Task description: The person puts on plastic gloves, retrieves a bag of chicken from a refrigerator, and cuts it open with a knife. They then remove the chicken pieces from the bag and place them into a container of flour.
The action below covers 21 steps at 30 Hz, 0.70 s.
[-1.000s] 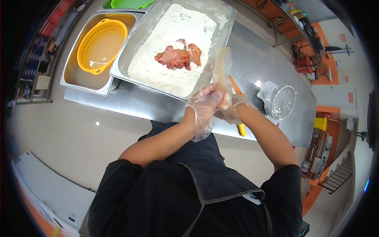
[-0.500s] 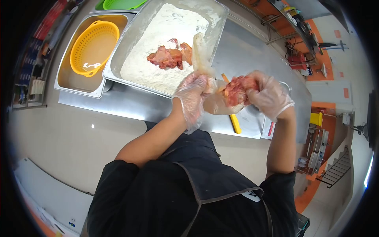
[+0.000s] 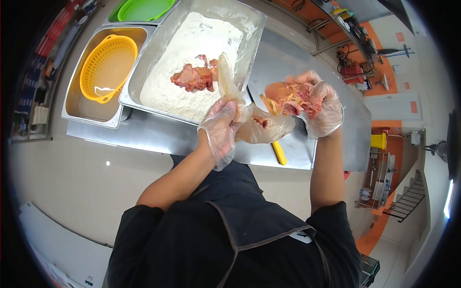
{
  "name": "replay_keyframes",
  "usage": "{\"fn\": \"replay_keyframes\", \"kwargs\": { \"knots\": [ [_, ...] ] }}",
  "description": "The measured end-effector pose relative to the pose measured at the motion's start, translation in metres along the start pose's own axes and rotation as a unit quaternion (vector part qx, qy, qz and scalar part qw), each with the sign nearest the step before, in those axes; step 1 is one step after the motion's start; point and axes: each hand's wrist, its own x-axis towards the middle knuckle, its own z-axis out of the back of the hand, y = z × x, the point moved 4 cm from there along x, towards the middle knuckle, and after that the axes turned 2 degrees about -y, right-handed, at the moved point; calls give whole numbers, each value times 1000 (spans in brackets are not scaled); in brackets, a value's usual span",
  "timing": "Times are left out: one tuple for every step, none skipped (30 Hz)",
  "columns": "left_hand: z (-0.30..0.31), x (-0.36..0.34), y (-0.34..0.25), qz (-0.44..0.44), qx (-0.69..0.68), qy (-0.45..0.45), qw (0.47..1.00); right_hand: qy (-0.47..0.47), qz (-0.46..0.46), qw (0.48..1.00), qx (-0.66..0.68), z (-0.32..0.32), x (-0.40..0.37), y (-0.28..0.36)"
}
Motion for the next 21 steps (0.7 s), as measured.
{"fn": "replay_keyframes", "kwargs": {
  "knots": [
    [0, -1, 0, 0, -1, 1, 1000, 2, 28, 1000, 14, 1, 2, 1],
    [0, -2, 0, 0, -2, 1, 1000, 3, 56, 998, 28, 2, 3, 2],
    [-1, -2, 0, 2, -2, 4, 1000, 1, 58, 998, 25, 0, 3, 3],
    [-2, -3, 0, 2, -6, -5, 1000, -2, 66, 998, 19, -1, 3, 5],
    [-2, -3, 0, 4, -10, -15, 1000, -6, 75, 997, 12, -3, 3, 7],
    [-1, -4, 1, 5, -10, -13, 1000, -8, 76, 997, 11, -4, 3, 8],
    [0, -3, 2, 4, -6, -17, 1000, -9, 81, 996, 27, -4, 4, 9],
    [1, -3, 2, 3, -2, -20, 1000, -10, 86, 995, 43, -5, 4, 9],
    [1, -3, 2, 5, 0, -19, 1000, -13, 87, 995, 42, -4, 3, 6],
    [2, -2, 1, 1, 12, -24, 1000, -41, 92, 994, 35, 0, 1, 2],
    [2, -1, -1, -3, 25, -30, 999, -70, 96, 993, 28, 5, -1, -2],
    [1, -1, -2, -1, 26, -28, 999, -72, 98, 992, 28, 7, -3, -6],
    [-1, 1, -5, -7, 31, -30, 999, -96, 86, 991, 32, 10, -5, -10],
    [-2, 3, -8, -14, 36, -31, 999, -120, 73, 989, 37, 11, -7, -12],
    [2, 9, -9, -13, 38, -30, 999, -121, 75, 989, 37, 9, -8, -12],
    [5, 16, -12, -25, 57, -28, 998, -168, 35, 985, 31, 8, -11, -13],
    [7, 24, -15, -36, 76, -26, 996, -215, -6, 976, 26, 7, -13, -15],
    [8, 31, -17, -33, 79, -25, 996, -219, -5, 975, 27, 3, -13, -13],
    [5, 36, -23, -32, 94, -62, 993, -234, -30, 972, 7, 0, -13, -12],
    [4, 41, -28, -32, 107, -100, 989, -248, -55, 967, -12, -2, -11, -12],
    [3, 46, -31, -30, 108, -99, 989, -250, -55, 967, -12, -6, -9, -10]
  ]
}}
